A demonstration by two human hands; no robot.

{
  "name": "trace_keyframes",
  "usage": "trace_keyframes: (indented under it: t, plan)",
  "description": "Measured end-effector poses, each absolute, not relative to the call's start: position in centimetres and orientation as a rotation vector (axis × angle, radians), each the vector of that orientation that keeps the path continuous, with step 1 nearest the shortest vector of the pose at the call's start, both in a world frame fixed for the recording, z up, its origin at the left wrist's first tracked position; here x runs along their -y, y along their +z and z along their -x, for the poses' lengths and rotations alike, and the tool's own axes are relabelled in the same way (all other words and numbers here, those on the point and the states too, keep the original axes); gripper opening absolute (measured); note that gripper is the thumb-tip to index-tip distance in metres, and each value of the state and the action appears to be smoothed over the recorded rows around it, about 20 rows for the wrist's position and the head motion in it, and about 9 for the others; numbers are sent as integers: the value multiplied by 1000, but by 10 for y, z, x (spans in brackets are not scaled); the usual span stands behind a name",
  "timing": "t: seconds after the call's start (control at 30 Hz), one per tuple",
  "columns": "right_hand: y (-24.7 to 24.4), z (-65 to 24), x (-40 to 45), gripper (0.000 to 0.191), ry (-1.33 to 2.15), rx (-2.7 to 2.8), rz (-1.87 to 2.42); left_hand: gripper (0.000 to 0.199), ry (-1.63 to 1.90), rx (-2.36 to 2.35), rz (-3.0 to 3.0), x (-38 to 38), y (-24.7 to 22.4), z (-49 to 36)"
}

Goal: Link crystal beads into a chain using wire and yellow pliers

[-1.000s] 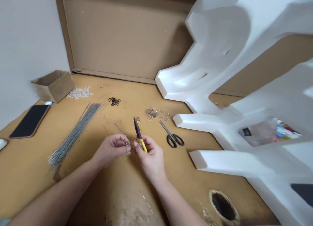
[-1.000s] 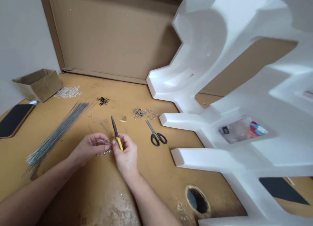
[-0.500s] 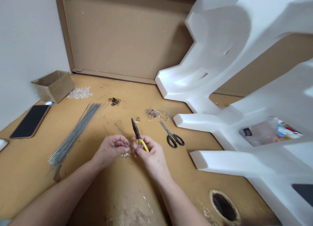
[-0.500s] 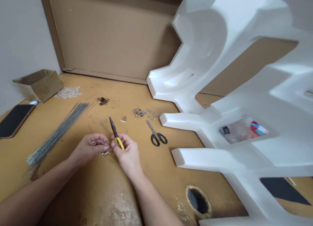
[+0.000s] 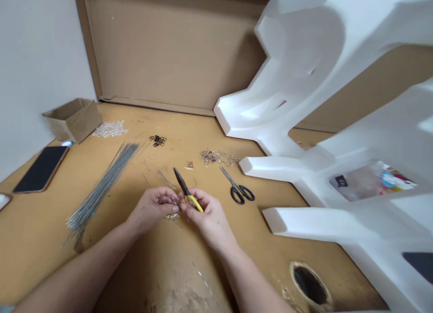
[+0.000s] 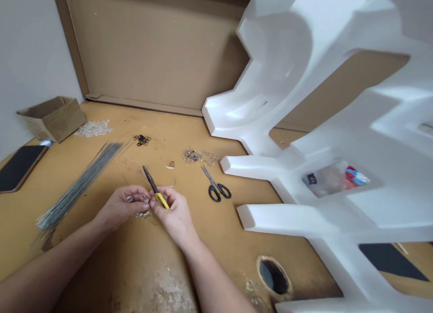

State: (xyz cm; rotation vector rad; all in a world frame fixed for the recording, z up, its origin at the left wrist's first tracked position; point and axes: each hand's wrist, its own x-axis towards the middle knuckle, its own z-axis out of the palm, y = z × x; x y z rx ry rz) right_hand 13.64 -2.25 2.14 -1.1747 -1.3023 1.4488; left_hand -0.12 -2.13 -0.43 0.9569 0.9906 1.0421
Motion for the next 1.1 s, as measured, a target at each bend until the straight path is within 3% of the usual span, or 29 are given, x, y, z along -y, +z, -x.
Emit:
trace_keyframes:
  t: [0.63, 1.1]
  plan:
    - [16, -137, 17, 15, 1481, 1105, 1161, 10, 928, -966, -1067, 21, -8, 2]
    - [3, -142, 3, 19, 1825, 894, 995, 19, 962, -1065, -878, 20, -5, -6]
